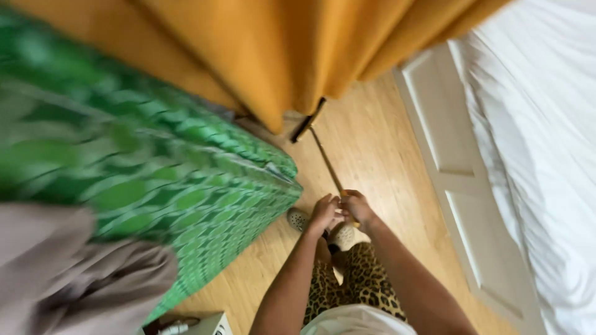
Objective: The person sweeps the wooden floor with a broom and dustpan, moving around furniture and a bed. They briefly lift a green patterned mattress to sweep underneath, then resume sweeping and collect debris into the dustpan.
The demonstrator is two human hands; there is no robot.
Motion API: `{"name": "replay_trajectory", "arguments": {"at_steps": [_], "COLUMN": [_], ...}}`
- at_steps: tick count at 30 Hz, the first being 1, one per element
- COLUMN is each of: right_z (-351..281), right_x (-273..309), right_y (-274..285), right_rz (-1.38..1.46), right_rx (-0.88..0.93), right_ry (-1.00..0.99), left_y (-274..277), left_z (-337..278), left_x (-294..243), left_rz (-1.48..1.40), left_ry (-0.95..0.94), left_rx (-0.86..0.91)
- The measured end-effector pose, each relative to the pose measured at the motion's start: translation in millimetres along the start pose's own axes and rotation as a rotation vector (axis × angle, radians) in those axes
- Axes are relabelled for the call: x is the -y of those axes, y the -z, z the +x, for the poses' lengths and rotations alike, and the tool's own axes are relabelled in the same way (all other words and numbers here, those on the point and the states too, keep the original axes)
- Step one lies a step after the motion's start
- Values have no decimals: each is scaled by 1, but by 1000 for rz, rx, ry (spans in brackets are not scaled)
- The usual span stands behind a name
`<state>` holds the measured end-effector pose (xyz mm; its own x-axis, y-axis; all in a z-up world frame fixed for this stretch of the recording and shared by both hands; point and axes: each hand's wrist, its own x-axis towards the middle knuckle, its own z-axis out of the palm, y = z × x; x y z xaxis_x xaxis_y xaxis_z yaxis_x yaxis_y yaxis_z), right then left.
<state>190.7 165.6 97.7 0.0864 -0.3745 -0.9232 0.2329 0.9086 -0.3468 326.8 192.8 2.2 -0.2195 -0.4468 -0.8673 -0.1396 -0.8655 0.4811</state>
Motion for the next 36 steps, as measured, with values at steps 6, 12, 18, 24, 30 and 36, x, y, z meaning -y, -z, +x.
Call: {"name": "replay_trajectory", "arguments": {"at_steps": [6,12,18,24,30,36], "right_z": [38,52,18,-63,-117,-9], "right_x": [-56,-130,-205,-265,-196,-104], "right_y": [19,39,27,-13,-59,-57], "right_rz": [312,422,580,598,445,147], "right_rx": [-32,-118,-245,-453,-446,-230], "right_ry": [53,163,70,-19,-26,210], "left_y": [-14,-31,-57,-55,-27,45], "left_z": [54,94,70,-25,-96,86], "left_x": [21,65,131,175,63,87], "left_rz": [141,556,920,955,804,616], "left_ry": [-25,-164,-168,-96,82,-262], "left_rx": [-72,-140,-27,307,454,154]}}
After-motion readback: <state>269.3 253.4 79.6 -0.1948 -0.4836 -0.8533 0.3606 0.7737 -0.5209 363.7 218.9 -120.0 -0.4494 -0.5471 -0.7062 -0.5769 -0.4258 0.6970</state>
